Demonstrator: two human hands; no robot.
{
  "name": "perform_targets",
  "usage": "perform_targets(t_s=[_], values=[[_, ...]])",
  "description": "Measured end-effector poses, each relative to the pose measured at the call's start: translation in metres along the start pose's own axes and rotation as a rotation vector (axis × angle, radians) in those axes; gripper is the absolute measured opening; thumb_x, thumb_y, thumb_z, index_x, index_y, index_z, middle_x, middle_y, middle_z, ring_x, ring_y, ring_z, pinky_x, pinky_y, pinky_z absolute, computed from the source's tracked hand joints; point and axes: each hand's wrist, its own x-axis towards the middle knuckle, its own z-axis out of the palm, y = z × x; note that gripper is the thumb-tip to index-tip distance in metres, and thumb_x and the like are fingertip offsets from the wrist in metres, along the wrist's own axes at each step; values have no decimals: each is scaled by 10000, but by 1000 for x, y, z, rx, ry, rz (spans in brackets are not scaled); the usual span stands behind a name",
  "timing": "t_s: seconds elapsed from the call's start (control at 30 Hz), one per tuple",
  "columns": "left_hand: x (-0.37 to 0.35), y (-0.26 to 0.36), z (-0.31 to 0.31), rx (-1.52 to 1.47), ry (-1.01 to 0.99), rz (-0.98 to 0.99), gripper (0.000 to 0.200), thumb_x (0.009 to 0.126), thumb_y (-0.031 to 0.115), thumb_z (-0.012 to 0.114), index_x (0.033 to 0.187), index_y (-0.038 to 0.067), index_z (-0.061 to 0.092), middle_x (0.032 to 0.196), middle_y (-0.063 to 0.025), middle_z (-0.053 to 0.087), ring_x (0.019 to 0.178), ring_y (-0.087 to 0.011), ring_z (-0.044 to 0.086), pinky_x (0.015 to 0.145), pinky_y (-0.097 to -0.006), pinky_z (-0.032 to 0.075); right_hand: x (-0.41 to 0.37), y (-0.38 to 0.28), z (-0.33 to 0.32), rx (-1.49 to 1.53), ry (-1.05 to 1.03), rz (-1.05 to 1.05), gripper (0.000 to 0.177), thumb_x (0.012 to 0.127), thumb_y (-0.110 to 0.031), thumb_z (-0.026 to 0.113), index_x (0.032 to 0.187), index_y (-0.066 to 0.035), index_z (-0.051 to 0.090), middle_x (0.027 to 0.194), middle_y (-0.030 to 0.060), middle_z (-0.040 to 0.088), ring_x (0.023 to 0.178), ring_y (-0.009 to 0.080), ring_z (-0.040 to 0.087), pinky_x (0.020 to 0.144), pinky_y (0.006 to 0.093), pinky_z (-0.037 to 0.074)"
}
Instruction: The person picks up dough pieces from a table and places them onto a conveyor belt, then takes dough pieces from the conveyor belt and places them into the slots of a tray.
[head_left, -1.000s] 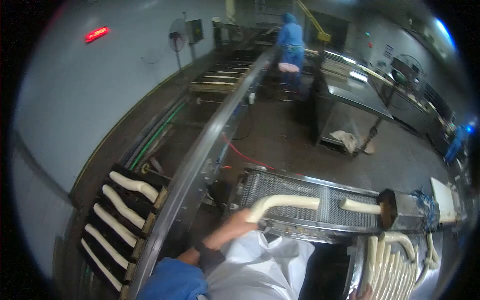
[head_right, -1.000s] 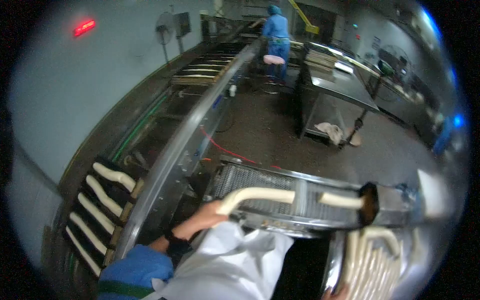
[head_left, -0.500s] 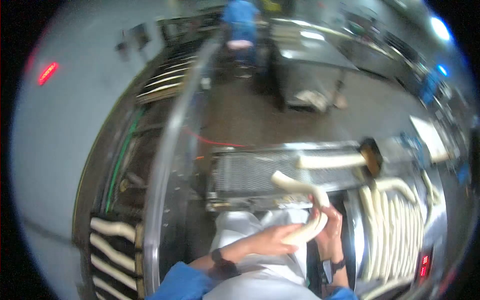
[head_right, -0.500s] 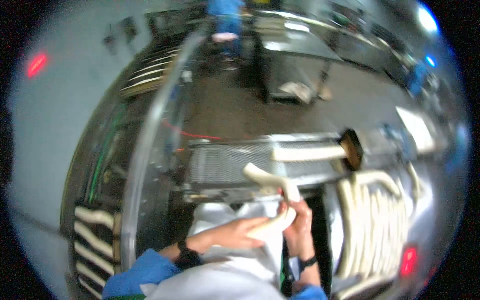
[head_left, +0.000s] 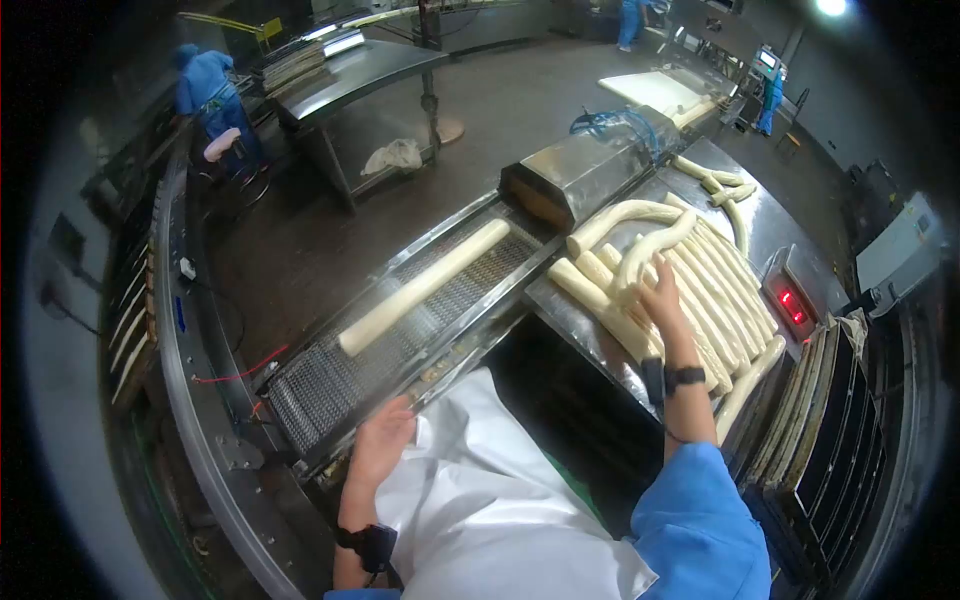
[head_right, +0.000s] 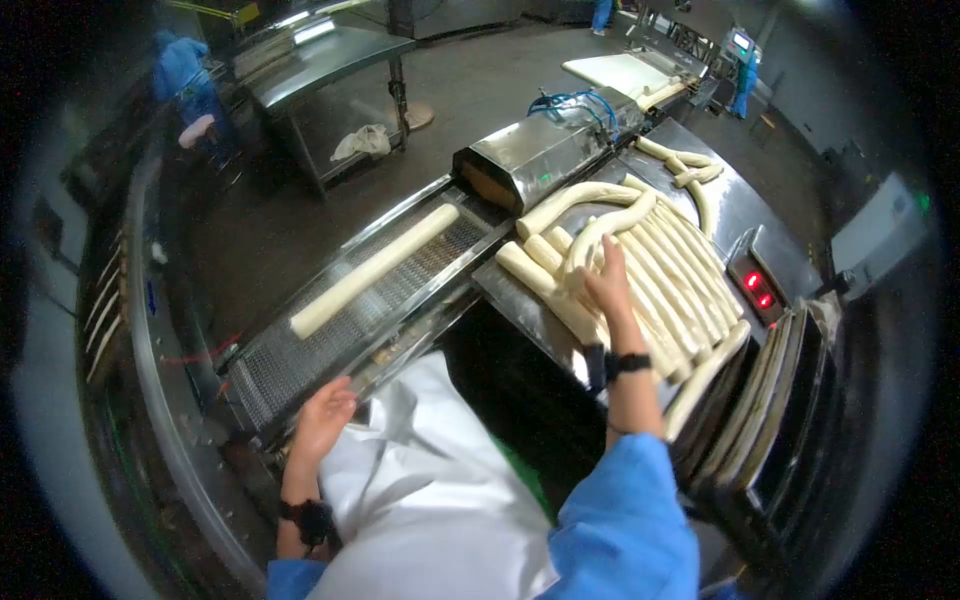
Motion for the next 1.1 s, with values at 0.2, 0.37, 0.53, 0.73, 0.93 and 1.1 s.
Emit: perform_targets(t_s=[0.2, 0.37, 0.53, 0.73, 0.93, 1.1], values=[[33, -6, -33, 674, 292, 325, 518, 820, 72, 691, 1298, -36, 523, 1227, -214, 588, 1143, -340, 568, 1006, -401, 437, -102, -20, -26, -553, -170, 140, 838, 787, -589, 666, 1465, -175, 400, 1556, 217, 246, 1444, 402, 206, 1142, 599, 164], [68, -35, -81, 855, 476, 327, 552, 798, 94, 697, 1307, -20, 518, 1367, -204, 488, 1276, -377, 448, 1076, -432, 353, -142, -39, -60, -782, -306, 177, 933, 765, -662, 647, 1526, -267, 278, 1579, 198, 197, 1447, 415, 184, 1157, 579, 151], [73, -45, -106, 842, 530, 243, 597, 760, 132, 744, 1305, 14, 530, 1296, -195, 531, 1208, -374, 498, 1035, -430, 393, -148, -38, -67, -783, -336, 233, 1022, 723, -638, 702, 1543, -275, 212, 1569, 246, 169, 1431, 439, 200, 1168, 553, 161], [61, -39, -106, 910, 530, 49, 529, 723, 289, 770, 1193, 95, 625, 1120, -148, 636, 1102, -335, 579, 1039, -495, 365, -149, -34, -63, -708, -308, 221, 1039, 695, -549, 760, 1539, -270, 221, 1573, 254, 122, 1430, 463, 170, 1170, 584, 133], [37, -24, -71, 924, 461, 114, 468, 759, 277, 730, 1187, 115, 628, 1013, -137, 667, 1026, -317, 612, 1024, -540, 355, -149, -29, -58, -687, -290, 211, 1039, 688, -508, 778, 1537, -286, 223, 1587, 227, 94, 1432, 460, 170, 1168, 592, 135], [1, -20, -75, 814, 425, 220, 469, 756, 211, 746, 1190, 94, 615, 1033, -169, 652, 1001, -351, 608, 895, -454, 443, -151, -14, -55, -691, -259, 212, 1070, 663, -486, 785, 1543, -296, 206, 1594, 222, 85, 1430, 463, 183, 1170, 571, 140]])
